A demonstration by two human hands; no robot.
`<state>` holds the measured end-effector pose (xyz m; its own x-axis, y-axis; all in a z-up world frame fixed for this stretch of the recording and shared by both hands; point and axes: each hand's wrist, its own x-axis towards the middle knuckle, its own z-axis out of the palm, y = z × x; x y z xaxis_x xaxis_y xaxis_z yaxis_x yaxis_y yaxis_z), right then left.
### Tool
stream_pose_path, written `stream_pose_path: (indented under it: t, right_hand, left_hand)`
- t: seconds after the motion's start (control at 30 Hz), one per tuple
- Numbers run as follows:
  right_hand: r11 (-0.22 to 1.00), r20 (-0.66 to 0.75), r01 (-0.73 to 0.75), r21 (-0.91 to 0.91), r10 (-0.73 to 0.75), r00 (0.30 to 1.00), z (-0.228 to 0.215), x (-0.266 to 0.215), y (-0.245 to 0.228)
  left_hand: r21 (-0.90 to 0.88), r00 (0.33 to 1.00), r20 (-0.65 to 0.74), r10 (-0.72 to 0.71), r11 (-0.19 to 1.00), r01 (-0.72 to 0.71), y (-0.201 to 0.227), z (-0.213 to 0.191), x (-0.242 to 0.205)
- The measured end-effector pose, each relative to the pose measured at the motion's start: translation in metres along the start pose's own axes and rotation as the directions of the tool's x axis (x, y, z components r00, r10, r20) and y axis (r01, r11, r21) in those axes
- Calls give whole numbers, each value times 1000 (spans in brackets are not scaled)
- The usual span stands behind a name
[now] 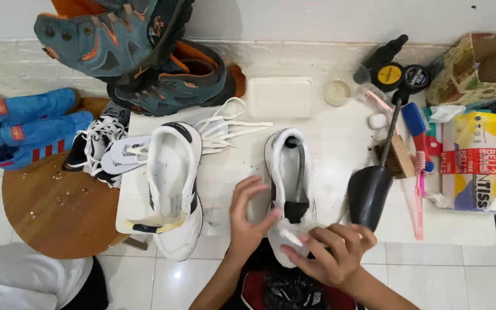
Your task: The person wraps a white sneaker with white tissue paper. They fold the paper around the shoe's opening and smooth it over the surface, then add more paper to cover the entire shoe. The shoe remains on the table at the end.
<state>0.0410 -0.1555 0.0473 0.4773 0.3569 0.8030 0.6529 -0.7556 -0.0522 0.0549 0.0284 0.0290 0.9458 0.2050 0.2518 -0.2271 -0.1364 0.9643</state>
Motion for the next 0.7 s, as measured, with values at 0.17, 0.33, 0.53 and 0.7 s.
stream_pose_path:
  t: [0.17, 0.33, 0.53, 0.7]
  right_hand:
    - [990, -30, -113, -82, 111, 993, 19, -15, -7]
    - [956, 50, -276, 99, 272, 961, 28, -7, -8]
    - [859, 198, -491, 141, 462, 865, 26, 16, -11]
    - [832, 368, -555, -14, 520, 771, 26, 29, -12]
  left_hand:
    - [-294, 947, 171, -272, 903, 312, -11, 7, 4]
    - [-343, 918, 159, -363, 852, 396, -10, 7, 2]
    - [-373, 952, 83, -295, 876, 304, -14, 10, -4]
    - [-262, 962, 38, -271, 926, 271, -31, 9, -11]
